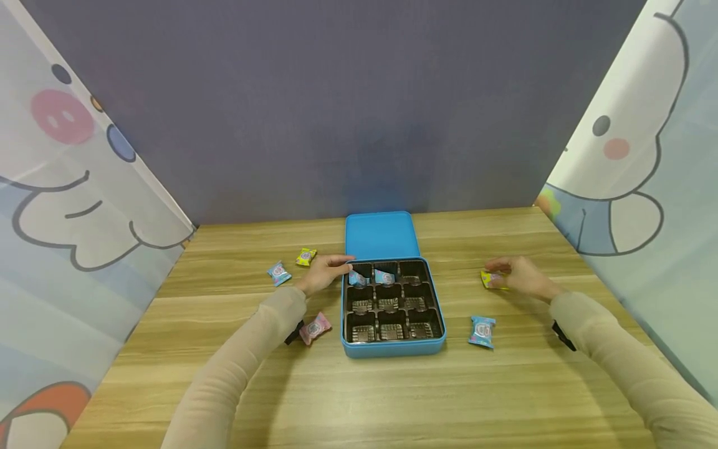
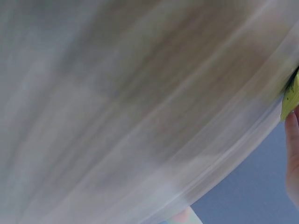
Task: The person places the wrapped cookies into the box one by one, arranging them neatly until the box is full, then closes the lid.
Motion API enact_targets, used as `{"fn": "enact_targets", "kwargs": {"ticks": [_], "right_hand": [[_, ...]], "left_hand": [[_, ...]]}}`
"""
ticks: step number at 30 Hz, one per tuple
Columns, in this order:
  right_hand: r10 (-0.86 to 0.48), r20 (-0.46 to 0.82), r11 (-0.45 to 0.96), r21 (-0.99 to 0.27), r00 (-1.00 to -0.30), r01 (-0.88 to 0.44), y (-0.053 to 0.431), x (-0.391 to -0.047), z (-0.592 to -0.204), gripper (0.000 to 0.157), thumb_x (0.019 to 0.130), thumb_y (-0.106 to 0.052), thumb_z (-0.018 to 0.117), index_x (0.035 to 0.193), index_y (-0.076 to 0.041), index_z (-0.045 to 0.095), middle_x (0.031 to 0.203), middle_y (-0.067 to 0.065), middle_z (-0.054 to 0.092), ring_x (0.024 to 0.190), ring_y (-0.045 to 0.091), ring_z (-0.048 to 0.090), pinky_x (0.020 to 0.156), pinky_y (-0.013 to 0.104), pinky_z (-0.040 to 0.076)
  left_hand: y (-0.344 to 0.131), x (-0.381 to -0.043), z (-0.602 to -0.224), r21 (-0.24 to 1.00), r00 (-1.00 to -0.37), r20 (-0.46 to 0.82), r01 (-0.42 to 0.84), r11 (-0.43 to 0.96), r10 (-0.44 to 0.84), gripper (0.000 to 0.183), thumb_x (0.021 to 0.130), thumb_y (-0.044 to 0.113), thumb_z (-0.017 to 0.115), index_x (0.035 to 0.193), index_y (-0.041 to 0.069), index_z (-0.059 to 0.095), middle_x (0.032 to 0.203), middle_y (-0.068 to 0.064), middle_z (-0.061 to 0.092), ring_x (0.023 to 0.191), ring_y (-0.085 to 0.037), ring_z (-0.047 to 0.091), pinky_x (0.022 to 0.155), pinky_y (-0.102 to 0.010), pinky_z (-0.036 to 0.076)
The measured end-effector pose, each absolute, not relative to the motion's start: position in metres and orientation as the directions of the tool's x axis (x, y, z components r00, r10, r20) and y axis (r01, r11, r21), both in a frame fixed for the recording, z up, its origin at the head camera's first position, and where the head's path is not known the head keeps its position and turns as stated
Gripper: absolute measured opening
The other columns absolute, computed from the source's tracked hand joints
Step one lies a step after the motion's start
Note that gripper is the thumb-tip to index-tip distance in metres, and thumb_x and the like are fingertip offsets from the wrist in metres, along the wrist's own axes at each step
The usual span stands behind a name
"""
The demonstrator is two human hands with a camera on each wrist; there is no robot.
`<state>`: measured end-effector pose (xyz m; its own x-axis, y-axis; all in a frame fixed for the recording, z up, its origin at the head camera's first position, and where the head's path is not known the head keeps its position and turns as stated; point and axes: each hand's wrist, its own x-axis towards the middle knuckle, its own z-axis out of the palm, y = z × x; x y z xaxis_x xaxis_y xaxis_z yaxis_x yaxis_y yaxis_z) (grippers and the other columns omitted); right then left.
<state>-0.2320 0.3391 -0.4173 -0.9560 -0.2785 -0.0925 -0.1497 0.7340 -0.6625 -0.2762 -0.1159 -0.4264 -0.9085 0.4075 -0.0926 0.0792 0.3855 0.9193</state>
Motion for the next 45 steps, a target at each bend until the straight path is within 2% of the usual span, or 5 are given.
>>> {"fn": "enact_targets", "kwargs": {"ticks": [10, 20, 30, 40, 45], "right_hand": [[-0.291, -0.086, 0.753, -0.635, -0.953, -0.172, 0.344, -0.235, -0.425, 0.056, 0.076, -0.024, 0.074, 0.12, 0.005, 0.056, 0.124, 0.027, 0.053, 0.115, 0.045, 0.048, 0.097, 0.054, 0.04], [-0.3, -0.063, 0.78, -0.591, -0.952, -0.207, 0.345, -0.234, -0.426, 0.052, 0.077, -0.018, 0.074, 0.12, 0.006, 0.056, 0.123, 0.029, 0.052, 0.114, 0.046, 0.049, 0.095, 0.054, 0.042], [-0.301, -0.026, 0.84, -0.48, -0.953, -0.252, 0.342, -0.234, -0.421, 0.048, 0.076, -0.017, 0.073, 0.115, 0.006, 0.059, 0.113, 0.027, 0.06, 0.101, 0.04, 0.056, 0.085, 0.052, 0.047], [-0.304, -0.021, 0.835, -0.487, -0.952, -0.256, 0.343, -0.233, -0.422, 0.047, 0.076, -0.017, 0.074, 0.114, 0.007, 0.06, 0.108, 0.026, 0.062, 0.096, 0.036, 0.059, 0.081, 0.049, 0.049], [-0.279, -0.039, 0.834, -0.505, -0.96, -0.221, 0.342, -0.233, -0.422, 0.05, 0.077, -0.019, 0.073, 0.117, 0.006, 0.058, 0.113, 0.028, 0.059, 0.101, 0.04, 0.057, 0.085, 0.051, 0.048]], "left_hand": [[-0.116, -0.276, -0.429, 0.919, -0.91, -0.079, 0.092, 0.383, 0.408, 0.039, 0.091, 0.028, 0.058, 0.128, 0.014, 0.056, 0.136, -0.006, 0.049, 0.125, -0.025, 0.045, 0.103, -0.041, 0.04], [-0.112, -0.257, -0.396, 0.916, -0.892, -0.103, 0.088, 0.392, 0.441, 0.041, 0.094, 0.018, 0.053, 0.131, 0.002, 0.049, 0.139, -0.015, 0.044, 0.127, -0.031, 0.042, 0.104, -0.042, 0.038], [-0.115, -0.272, -0.419, 0.93, -0.896, -0.09, 0.081, 0.359, 0.434, 0.042, 0.093, 0.023, 0.055, 0.132, 0.006, 0.05, 0.137, -0.012, 0.047, 0.126, -0.03, 0.044, 0.105, -0.043, 0.037], [-0.115, -0.274, -0.425, 0.924, -0.902, -0.085, 0.087, 0.373, 0.422, 0.042, 0.092, 0.026, 0.056, 0.131, 0.009, 0.052, 0.137, -0.009, 0.048, 0.125, -0.027, 0.045, 0.104, -0.041, 0.039], [-0.114, -0.268, -0.413, 0.933, -0.893, -0.093, 0.076, 0.351, 0.44, 0.041, 0.093, 0.019, 0.054, 0.131, 0.004, 0.05, 0.137, -0.014, 0.047, 0.126, -0.032, 0.043, 0.105, -0.043, 0.038]]}}
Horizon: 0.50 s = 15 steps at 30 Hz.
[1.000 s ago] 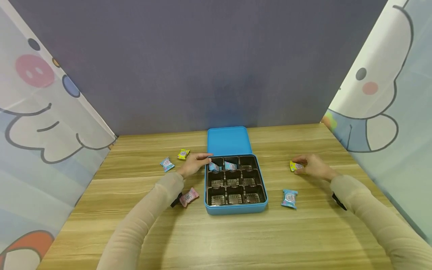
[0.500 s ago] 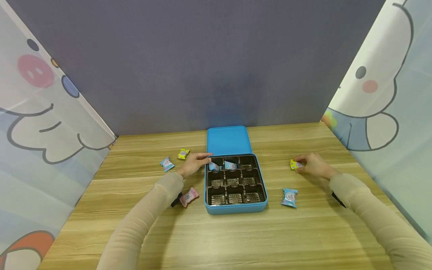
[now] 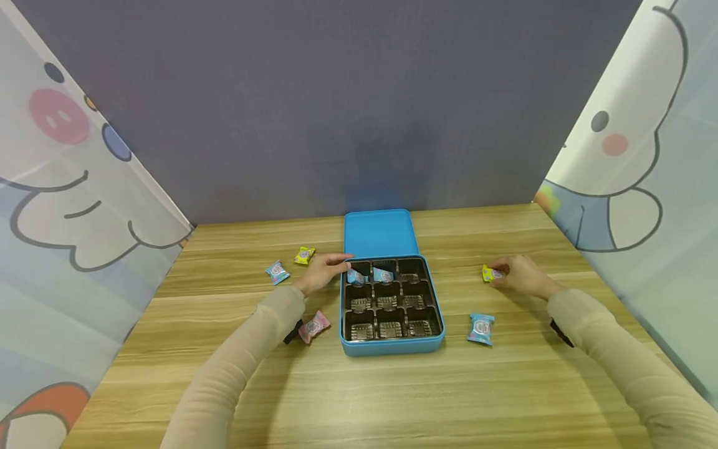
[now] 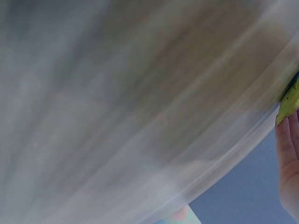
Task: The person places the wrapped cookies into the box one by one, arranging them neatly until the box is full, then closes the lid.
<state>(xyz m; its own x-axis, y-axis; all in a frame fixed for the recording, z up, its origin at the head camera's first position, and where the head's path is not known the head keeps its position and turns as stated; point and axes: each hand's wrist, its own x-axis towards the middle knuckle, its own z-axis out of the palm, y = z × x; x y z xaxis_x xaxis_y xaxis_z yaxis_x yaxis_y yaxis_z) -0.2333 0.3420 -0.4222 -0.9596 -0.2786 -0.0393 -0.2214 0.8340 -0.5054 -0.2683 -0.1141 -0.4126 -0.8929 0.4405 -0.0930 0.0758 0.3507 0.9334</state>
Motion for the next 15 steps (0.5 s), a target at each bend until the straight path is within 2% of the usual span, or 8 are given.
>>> {"fn": "enact_targets", "kwargs": {"ticks": [4, 15], "right_hand": [[-0.264, -0.047, 0.825, -0.529, -0.963, -0.201, 0.34, -0.232, -0.421, 0.051, 0.078, -0.02, 0.073, 0.119, 0.006, 0.057, 0.117, 0.028, 0.057, 0.105, 0.042, 0.056, 0.087, 0.052, 0.048], [-0.245, -0.052, 0.796, -0.581, -0.968, -0.17, 0.335, -0.231, -0.417, 0.053, 0.08, -0.023, 0.071, 0.121, 0.006, 0.055, 0.118, 0.028, 0.057, 0.108, 0.043, 0.054, 0.091, 0.052, 0.046]], "left_hand": [[-0.112, -0.261, -0.401, 0.928, -0.886, -0.099, 0.082, 0.363, 0.453, 0.041, 0.094, 0.016, 0.053, 0.132, 0.001, 0.048, 0.137, -0.017, 0.046, 0.125, -0.033, 0.043, 0.104, -0.042, 0.038], [-0.113, -0.258, -0.396, 0.925, -0.89, -0.107, 0.074, 0.373, 0.443, 0.04, 0.094, 0.017, 0.053, 0.132, 0.003, 0.049, 0.139, -0.014, 0.043, 0.126, -0.031, 0.043, 0.105, -0.042, 0.038]]}}
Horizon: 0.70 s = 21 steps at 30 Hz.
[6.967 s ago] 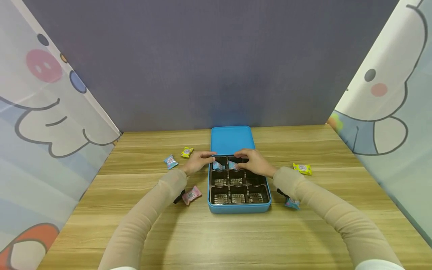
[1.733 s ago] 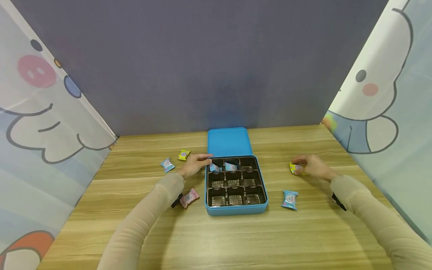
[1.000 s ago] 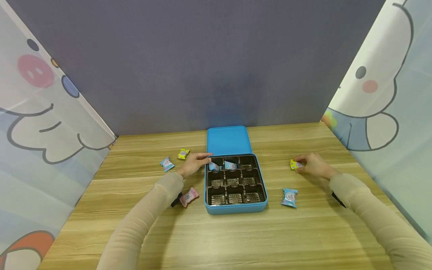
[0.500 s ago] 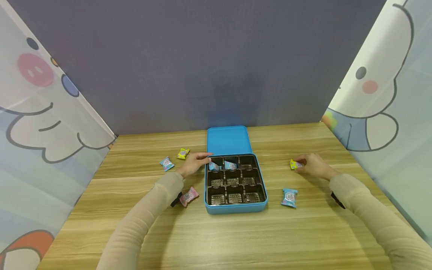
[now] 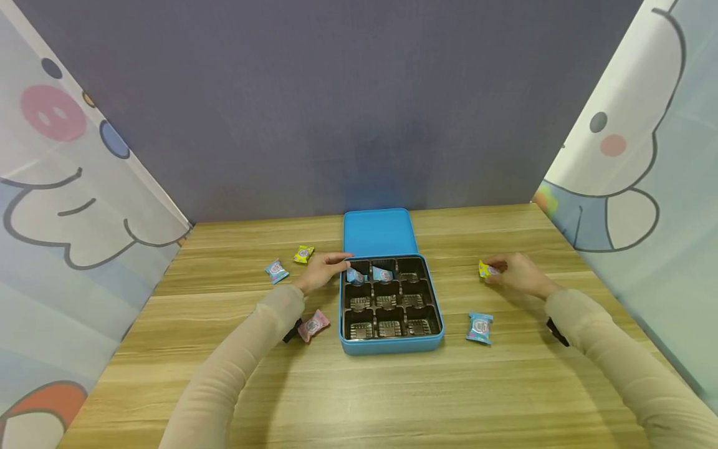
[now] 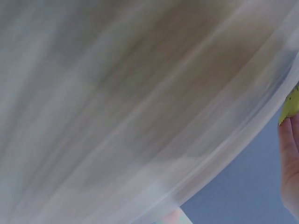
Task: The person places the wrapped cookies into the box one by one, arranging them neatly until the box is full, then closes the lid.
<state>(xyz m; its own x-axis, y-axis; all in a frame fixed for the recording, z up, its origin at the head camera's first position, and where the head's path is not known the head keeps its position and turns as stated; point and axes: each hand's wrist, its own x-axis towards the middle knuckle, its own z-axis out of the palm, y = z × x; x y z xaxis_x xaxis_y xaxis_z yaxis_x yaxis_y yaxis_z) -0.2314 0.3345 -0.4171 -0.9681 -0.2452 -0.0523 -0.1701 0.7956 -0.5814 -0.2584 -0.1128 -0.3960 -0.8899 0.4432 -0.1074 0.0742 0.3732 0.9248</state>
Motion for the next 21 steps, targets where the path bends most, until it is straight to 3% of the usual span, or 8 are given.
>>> {"fn": "enact_targets", "kwargs": {"ticks": [12, 21], "right_hand": [[-0.236, -0.03, 0.783, -0.598, -0.971, -0.172, 0.318, -0.231, -0.407, 0.051, 0.082, -0.019, 0.069, 0.123, 0.007, 0.053, 0.122, 0.028, 0.054, 0.111, 0.045, 0.051, 0.094, 0.054, 0.043], [-0.247, -0.035, 0.746, -0.644, -0.968, -0.167, 0.31, -0.233, -0.403, 0.053, 0.083, -0.022, 0.068, 0.124, 0.006, 0.052, 0.124, 0.028, 0.053, 0.114, 0.045, 0.049, 0.097, 0.056, 0.04]], "left_hand": [[-0.113, -0.261, -0.398, 0.925, -0.89, -0.1, 0.081, 0.37, 0.446, 0.041, 0.094, 0.017, 0.053, 0.131, 0.002, 0.049, 0.139, -0.015, 0.044, 0.127, -0.032, 0.041, 0.105, -0.043, 0.037], [-0.116, -0.277, -0.429, 0.922, -0.902, -0.07, 0.104, 0.373, 0.425, 0.041, 0.092, 0.028, 0.056, 0.13, 0.012, 0.054, 0.137, -0.007, 0.048, 0.124, -0.026, 0.046, 0.104, -0.04, 0.039]]}}
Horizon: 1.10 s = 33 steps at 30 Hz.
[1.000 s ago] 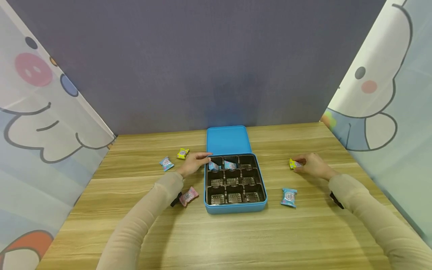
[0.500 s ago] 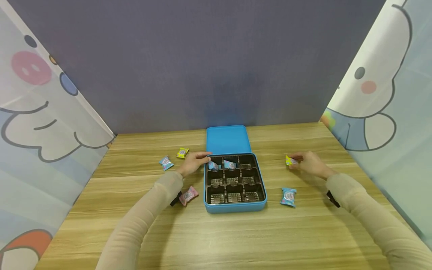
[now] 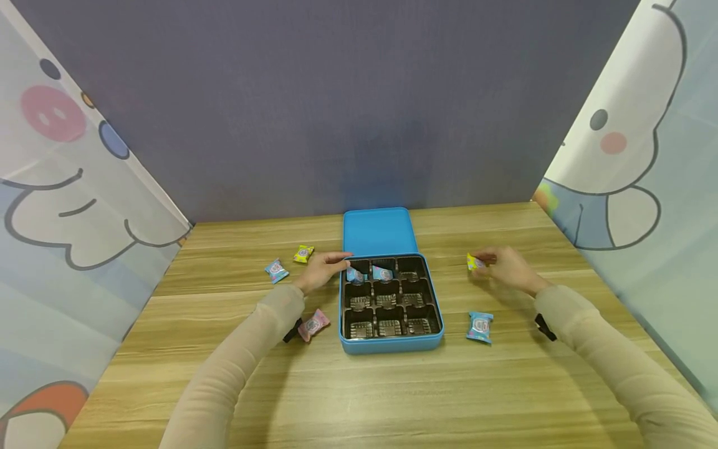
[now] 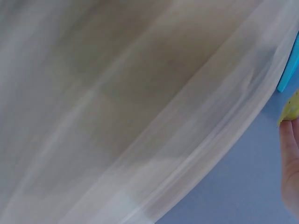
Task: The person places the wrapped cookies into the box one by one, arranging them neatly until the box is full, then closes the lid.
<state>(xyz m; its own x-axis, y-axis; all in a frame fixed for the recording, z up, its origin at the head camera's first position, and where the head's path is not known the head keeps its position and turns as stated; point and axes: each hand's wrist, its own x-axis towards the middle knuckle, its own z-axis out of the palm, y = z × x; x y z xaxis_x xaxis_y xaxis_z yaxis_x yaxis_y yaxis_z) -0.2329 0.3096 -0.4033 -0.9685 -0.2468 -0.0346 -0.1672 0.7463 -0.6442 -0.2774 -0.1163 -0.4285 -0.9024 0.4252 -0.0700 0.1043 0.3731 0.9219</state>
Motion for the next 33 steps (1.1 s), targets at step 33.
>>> {"fn": "enact_targets", "kwargs": {"ticks": [33], "right_hand": [[-0.268, 0.023, 0.632, -0.75, -0.963, -0.194, 0.256, -0.245, -0.387, 0.044, 0.082, -0.013, 0.068, 0.124, -0.004, 0.055, 0.123, 0.018, 0.056, 0.114, 0.034, 0.053, 0.093, 0.045, 0.048]], "left_hand": [[-0.116, -0.278, -0.427, 0.924, -0.903, -0.064, 0.108, 0.368, 0.426, 0.041, 0.092, 0.026, 0.056, 0.13, 0.011, 0.053, 0.139, -0.008, 0.045, 0.127, -0.028, 0.043, 0.104, -0.043, 0.038]]}}
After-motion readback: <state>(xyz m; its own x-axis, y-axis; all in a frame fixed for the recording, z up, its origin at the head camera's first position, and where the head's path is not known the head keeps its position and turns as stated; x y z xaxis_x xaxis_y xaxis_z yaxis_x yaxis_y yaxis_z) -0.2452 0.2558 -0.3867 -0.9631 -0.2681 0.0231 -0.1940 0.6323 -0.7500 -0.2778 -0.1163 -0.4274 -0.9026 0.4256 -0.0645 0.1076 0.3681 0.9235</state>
